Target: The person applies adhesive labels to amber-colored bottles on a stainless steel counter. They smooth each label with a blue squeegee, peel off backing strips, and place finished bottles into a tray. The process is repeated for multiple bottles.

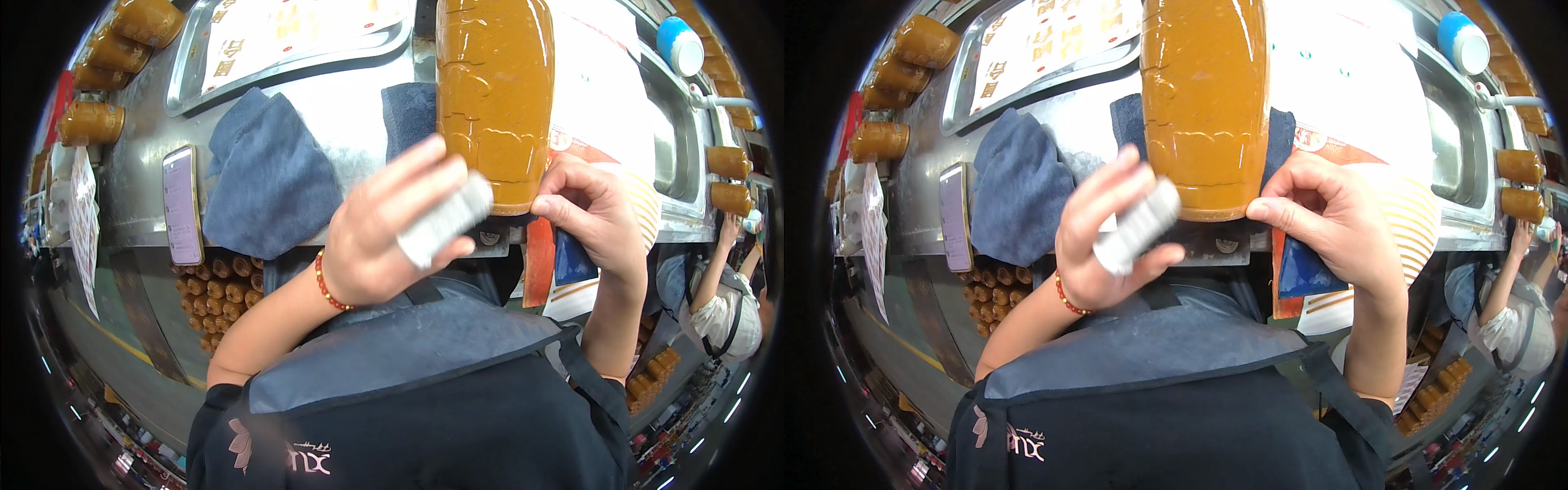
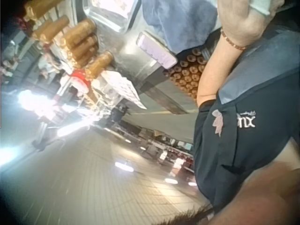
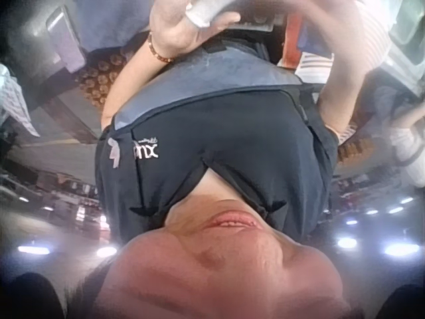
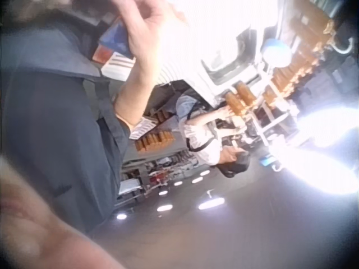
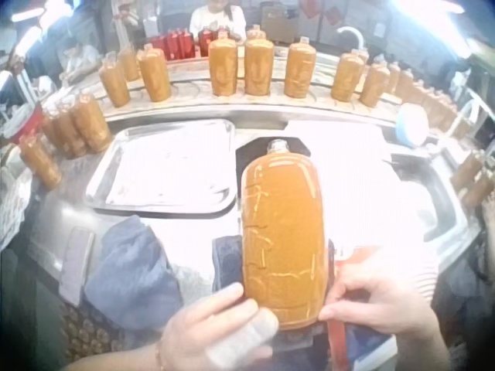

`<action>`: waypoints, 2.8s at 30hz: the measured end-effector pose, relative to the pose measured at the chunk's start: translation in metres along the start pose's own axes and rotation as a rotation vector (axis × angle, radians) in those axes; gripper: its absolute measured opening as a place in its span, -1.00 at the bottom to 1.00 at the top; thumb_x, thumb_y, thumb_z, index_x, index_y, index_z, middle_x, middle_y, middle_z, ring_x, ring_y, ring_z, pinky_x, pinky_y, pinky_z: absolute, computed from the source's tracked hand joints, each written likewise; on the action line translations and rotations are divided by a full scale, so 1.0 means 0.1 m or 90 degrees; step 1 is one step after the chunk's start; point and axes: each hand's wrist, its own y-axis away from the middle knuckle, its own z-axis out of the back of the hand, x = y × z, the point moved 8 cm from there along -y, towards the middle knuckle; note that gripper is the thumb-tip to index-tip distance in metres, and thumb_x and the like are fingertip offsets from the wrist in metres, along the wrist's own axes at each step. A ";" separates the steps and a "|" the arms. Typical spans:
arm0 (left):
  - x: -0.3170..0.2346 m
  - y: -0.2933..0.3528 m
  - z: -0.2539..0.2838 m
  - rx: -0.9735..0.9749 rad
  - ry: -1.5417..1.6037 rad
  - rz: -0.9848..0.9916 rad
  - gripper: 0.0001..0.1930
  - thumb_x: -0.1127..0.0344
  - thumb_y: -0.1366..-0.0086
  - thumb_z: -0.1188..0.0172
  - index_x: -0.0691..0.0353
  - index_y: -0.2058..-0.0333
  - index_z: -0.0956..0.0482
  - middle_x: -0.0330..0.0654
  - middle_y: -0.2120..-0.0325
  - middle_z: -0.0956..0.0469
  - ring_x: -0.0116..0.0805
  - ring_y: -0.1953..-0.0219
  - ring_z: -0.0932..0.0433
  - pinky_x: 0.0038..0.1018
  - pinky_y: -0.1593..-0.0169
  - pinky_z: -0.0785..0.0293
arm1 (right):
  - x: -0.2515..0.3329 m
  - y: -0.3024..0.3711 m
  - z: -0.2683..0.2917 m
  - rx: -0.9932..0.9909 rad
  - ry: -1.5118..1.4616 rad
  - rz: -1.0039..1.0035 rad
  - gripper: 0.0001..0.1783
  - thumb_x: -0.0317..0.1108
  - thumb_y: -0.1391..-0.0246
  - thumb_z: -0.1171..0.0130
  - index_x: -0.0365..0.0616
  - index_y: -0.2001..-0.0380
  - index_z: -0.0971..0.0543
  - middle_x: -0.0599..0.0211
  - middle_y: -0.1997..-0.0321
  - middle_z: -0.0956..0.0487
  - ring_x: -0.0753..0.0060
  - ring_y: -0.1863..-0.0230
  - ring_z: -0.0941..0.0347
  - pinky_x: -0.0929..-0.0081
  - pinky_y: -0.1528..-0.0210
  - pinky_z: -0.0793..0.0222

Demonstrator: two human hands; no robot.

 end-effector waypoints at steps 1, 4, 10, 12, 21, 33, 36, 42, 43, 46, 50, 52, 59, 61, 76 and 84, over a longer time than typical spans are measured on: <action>-0.11 0.04 0.01 0.010 -0.045 -0.069 -0.44 0.13 -0.19 -0.49 0.48 -0.01 -0.63 0.07 -0.15 -0.47 0.09 -0.18 -0.53 -0.16 -0.15 -0.60 | -0.01 -0.01 -0.01 0.004 0.002 0.001 -0.83 -0.40 -0.21 -0.38 -0.23 0.35 -0.59 0.57 0.46 -0.53 0.81 0.40 -0.44 0.75 0.32 -0.39; -0.13 -0.02 -0.03 0.012 -0.057 -0.072 -0.65 0.26 -0.17 -0.46 0.31 0.11 -0.71 -0.09 0.01 -0.57 -0.05 -0.08 -0.60 -0.20 -0.01 -0.68 | -0.03 -0.02 -0.02 0.012 -0.001 0.005 -0.83 -0.40 -0.21 -0.38 -0.23 0.35 -0.58 0.57 0.45 -0.53 0.81 0.41 -0.44 0.76 0.33 -0.38; -0.23 -0.14 -0.14 0.037 -0.207 -0.149 -0.63 0.29 -0.08 -0.49 0.15 0.09 -0.74 -0.28 0.03 -0.54 -0.28 -0.12 -0.56 -0.32 -0.13 -0.60 | -0.03 -0.02 0.00 -0.002 -0.011 0.035 -0.84 -0.43 -0.20 -0.37 -0.23 0.35 -0.58 0.56 0.39 -0.51 0.82 0.40 -0.43 0.75 0.33 -0.37; -0.27 -0.25 -0.18 0.008 -0.172 -0.142 -0.63 0.29 -0.08 -0.49 0.12 0.09 -0.74 -0.29 0.01 -0.54 -0.29 -0.15 -0.53 -0.30 -0.15 -0.58 | -0.04 -0.01 0.00 -0.004 -0.028 0.041 -0.85 -0.45 -0.20 -0.37 -0.24 0.35 -0.57 0.56 0.36 -0.50 0.81 0.38 -0.42 0.74 0.32 -0.37; 0.01 -0.49 -0.22 -0.003 -0.083 0.053 -0.21 0.13 0.02 -0.57 0.46 -0.15 -0.54 0.18 -0.33 -0.31 0.25 -0.39 -0.26 -0.06 -0.37 -0.31 | 0.10 0.11 0.09 -0.033 0.001 0.058 -0.82 -0.44 -0.18 -0.39 -0.25 0.41 -0.58 0.51 0.33 -0.50 0.78 0.38 -0.34 0.72 0.34 -0.26; 0.21 -0.28 -0.14 -0.007 0.055 0.168 -0.04 0.06 0.01 -0.58 0.48 -0.28 -0.36 0.16 -0.40 -0.17 0.25 -0.42 -0.20 -0.07 -0.41 -0.26 | 0.13 0.06 0.01 -0.037 -0.004 0.043 -0.85 -0.48 -0.17 -0.38 -0.26 0.40 -0.58 0.49 0.32 -0.52 0.77 0.36 -0.37 0.73 0.32 -0.30; 0.21 -0.29 -0.11 -0.017 0.082 0.196 -0.12 0.08 -0.06 -0.55 0.46 -0.26 -0.40 0.16 -0.35 -0.25 0.24 -0.40 -0.24 -0.07 -0.40 -0.27 | 0.10 0.03 -0.01 -0.037 -0.008 0.049 -0.84 -0.47 -0.18 -0.38 -0.26 0.39 -0.57 0.50 0.32 -0.50 0.79 0.36 -0.38 0.74 0.31 -0.31; -0.11 0.05 0.00 -0.023 -0.041 0.029 -0.59 0.32 -0.11 -0.46 0.31 0.05 -0.70 -0.04 -0.12 -0.54 0.03 -0.22 -0.49 -0.19 -0.16 -0.61 | 0.01 0.01 -0.03 -0.011 -0.001 0.041 -0.84 -0.46 -0.20 -0.37 -0.24 0.36 -0.55 0.53 0.32 -0.48 0.80 0.37 -0.39 0.75 0.31 -0.34; -0.15 0.06 -0.02 -0.018 -0.060 0.009 -0.62 0.36 -0.09 -0.45 0.28 0.07 -0.72 -0.09 -0.10 -0.55 -0.01 -0.21 -0.50 -0.21 -0.13 -0.64 | 0.01 0.01 -0.03 -0.012 -0.015 0.041 -0.84 -0.45 -0.20 -0.36 -0.24 0.36 -0.55 0.53 0.34 -0.48 0.80 0.37 -0.39 0.76 0.31 -0.35; -0.16 -0.08 -0.03 0.003 -0.054 -0.014 -0.65 0.36 -0.10 -0.36 0.25 0.09 -0.73 -0.15 -0.06 -0.57 -0.07 -0.18 -0.53 -0.15 -0.14 -0.61 | -0.02 0.01 -0.04 -0.008 -0.046 0.032 -0.84 -0.44 -0.23 -0.34 -0.23 0.34 -0.53 0.53 0.37 -0.50 0.81 0.39 -0.40 0.77 0.33 -0.35; -0.22 -0.21 -0.11 0.007 -0.134 -0.091 -0.66 0.36 -0.14 -0.26 0.25 0.08 -0.72 -0.20 -0.02 -0.56 -0.16 -0.22 -0.52 -0.14 -0.22 -0.53 | -0.08 0.01 -0.04 0.013 -0.055 -0.021 -0.85 -0.42 -0.27 -0.30 -0.22 0.32 -0.53 0.55 0.41 -0.53 0.82 0.42 -0.41 0.77 0.36 -0.36; -0.25 -0.24 -0.17 0.001 -0.171 -0.124 -0.64 0.34 -0.15 -0.28 0.24 0.05 -0.70 -0.22 -0.05 -0.54 -0.18 -0.26 -0.49 -0.14 -0.25 -0.50 | -0.09 0.01 -0.04 0.008 -0.068 -0.039 -0.85 -0.41 -0.28 -0.29 -0.22 0.32 -0.52 0.56 0.43 -0.54 0.83 0.43 -0.42 0.77 0.38 -0.36; -0.07 -0.50 -0.27 -0.032 -0.054 0.009 -0.26 0.25 0.05 -0.57 0.43 -0.12 -0.55 0.06 -0.29 -0.33 0.16 -0.39 -0.29 -0.04 -0.37 -0.35 | -0.03 0.08 -0.05 -0.024 -0.054 -0.020 -0.83 -0.41 -0.24 -0.35 -0.23 0.32 -0.54 0.58 0.45 -0.53 0.85 0.43 -0.40 0.78 0.38 -0.34; -0.01 -0.51 -0.25 -0.002 -0.058 0.049 -0.19 0.18 0.03 -0.57 0.48 -0.17 -0.50 0.16 -0.32 -0.26 0.22 -0.40 -0.24 -0.04 -0.39 -0.31 | 0.07 0.11 -0.01 -0.026 -0.021 -0.009 -0.83 -0.41 -0.23 -0.36 -0.23 0.33 -0.55 0.59 0.45 -0.52 0.85 0.42 -0.39 0.78 0.37 -0.33; 0.18 -0.30 -0.13 -0.005 0.006 0.119 0.01 -0.03 -0.06 -0.55 0.42 -0.36 -0.30 0.10 -0.36 -0.21 0.09 -0.39 -0.26 -0.16 -0.41 -0.27 | 0.13 0.11 -0.01 -0.035 0.040 0.028 -0.83 -0.40 -0.24 -0.35 -0.26 0.36 -0.59 0.59 0.48 -0.48 0.82 0.43 -0.34 0.75 0.37 -0.28; 0.19 -0.23 -0.08 0.011 0.031 0.160 -0.15 -0.01 -0.13 -0.48 0.50 -0.24 -0.40 0.19 -0.31 -0.28 0.23 -0.34 -0.33 -0.12 -0.34 -0.39 | 0.14 0.05 -0.03 -0.035 0.143 0.060 -0.81 -0.36 -0.24 -0.36 -0.26 0.35 -0.60 0.61 0.54 -0.51 0.84 0.49 -0.36 0.76 0.44 -0.27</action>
